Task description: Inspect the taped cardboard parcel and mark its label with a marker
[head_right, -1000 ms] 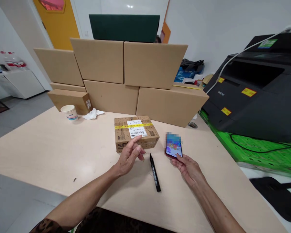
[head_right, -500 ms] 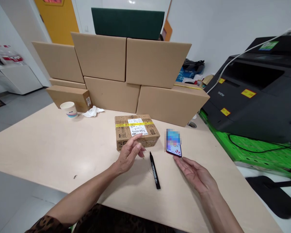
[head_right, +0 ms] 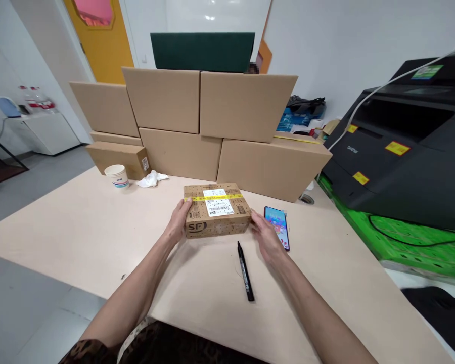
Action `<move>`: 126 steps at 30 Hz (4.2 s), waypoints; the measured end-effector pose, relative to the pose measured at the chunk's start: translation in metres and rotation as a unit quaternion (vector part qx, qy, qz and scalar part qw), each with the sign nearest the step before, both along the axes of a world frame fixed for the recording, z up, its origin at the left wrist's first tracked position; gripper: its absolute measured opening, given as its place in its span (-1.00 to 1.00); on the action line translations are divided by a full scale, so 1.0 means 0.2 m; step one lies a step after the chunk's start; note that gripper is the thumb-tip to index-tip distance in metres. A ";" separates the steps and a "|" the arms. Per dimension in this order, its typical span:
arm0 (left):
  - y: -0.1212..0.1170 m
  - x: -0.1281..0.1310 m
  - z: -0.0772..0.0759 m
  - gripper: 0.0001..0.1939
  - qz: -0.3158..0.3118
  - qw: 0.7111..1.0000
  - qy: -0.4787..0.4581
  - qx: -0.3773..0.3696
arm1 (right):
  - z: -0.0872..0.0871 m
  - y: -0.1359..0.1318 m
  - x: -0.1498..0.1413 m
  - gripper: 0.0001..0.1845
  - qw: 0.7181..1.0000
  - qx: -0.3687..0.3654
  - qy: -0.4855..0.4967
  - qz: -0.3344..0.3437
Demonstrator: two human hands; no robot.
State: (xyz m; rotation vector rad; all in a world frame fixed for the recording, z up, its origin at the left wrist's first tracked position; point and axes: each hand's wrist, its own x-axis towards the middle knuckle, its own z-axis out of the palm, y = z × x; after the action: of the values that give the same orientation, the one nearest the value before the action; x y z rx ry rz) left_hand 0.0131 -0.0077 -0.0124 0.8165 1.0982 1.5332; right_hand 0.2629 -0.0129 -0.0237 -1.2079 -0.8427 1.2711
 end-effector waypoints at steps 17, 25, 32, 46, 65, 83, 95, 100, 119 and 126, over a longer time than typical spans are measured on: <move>0.01 -0.09 0.05 -0.40 -0.024 0.991 -0.013 0.133 | -0.11 -0.02 -0.04 -0.57 0.980 0.193 0.027 0.030; 0.01 -0.08 0.05 -0.40 -0.009 0.993 0.062 0.096 | -0.07 -0.05 -0.04 -0.42 0.980 0.171 -0.061 0.075; -0.01 -0.07 0.08 -0.46 -0.008 0.993 0.077 0.088 | 0.15 -0.22 0.04 -0.60 0.802 0.010 -0.573 0.171; -0.02 -0.05 0.09 -0.44 -0.005 0.995 0.073 0.061 | 0.10 -0.09 0.08 -0.73 0.678 -0.069 -0.706 0.195; -0.02 -0.11 0.12 -0.47 -0.018 0.986 -0.034 0.159 | 0.02 0.09 0.03 -0.58 0.991 0.095 -0.007 0.095; 0.03 -0.15 0.04 -0.51 0.026 0.998 0.065 -0.003 | -0.03 0.03 -0.06 -0.57 0.986 0.126 0.046 0.097; 0.01 -0.12 0.09 -0.53 0.013 0.997 0.038 0.063 | 0.05 0.00 -0.07 -0.70 0.967 0.249 0.055 0.010; 0.01 -0.12 0.09 -0.38 0.047 0.998 0.040 0.007 | 0.03 0.00 -0.07 -0.73 0.971 0.235 0.048 -0.003; -0.02 -0.08 0.07 -0.53 0.071 0.982 0.153 0.083 | -0.13 0.06 -0.10 -0.54 0.988 0.098 0.113 -0.045; 0.01 -0.06 0.01 -0.45 0.092 0.991 0.097 -0.010 | -0.16 0.02 -0.12 -0.50 0.991 0.121 0.035 0.035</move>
State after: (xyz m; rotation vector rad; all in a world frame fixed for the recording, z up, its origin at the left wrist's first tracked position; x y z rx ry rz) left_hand 0.0020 -0.0051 -0.0103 0.8834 1.3608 1.6172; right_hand 0.2385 -0.0092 -0.0556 -0.9428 -0.9653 1.2209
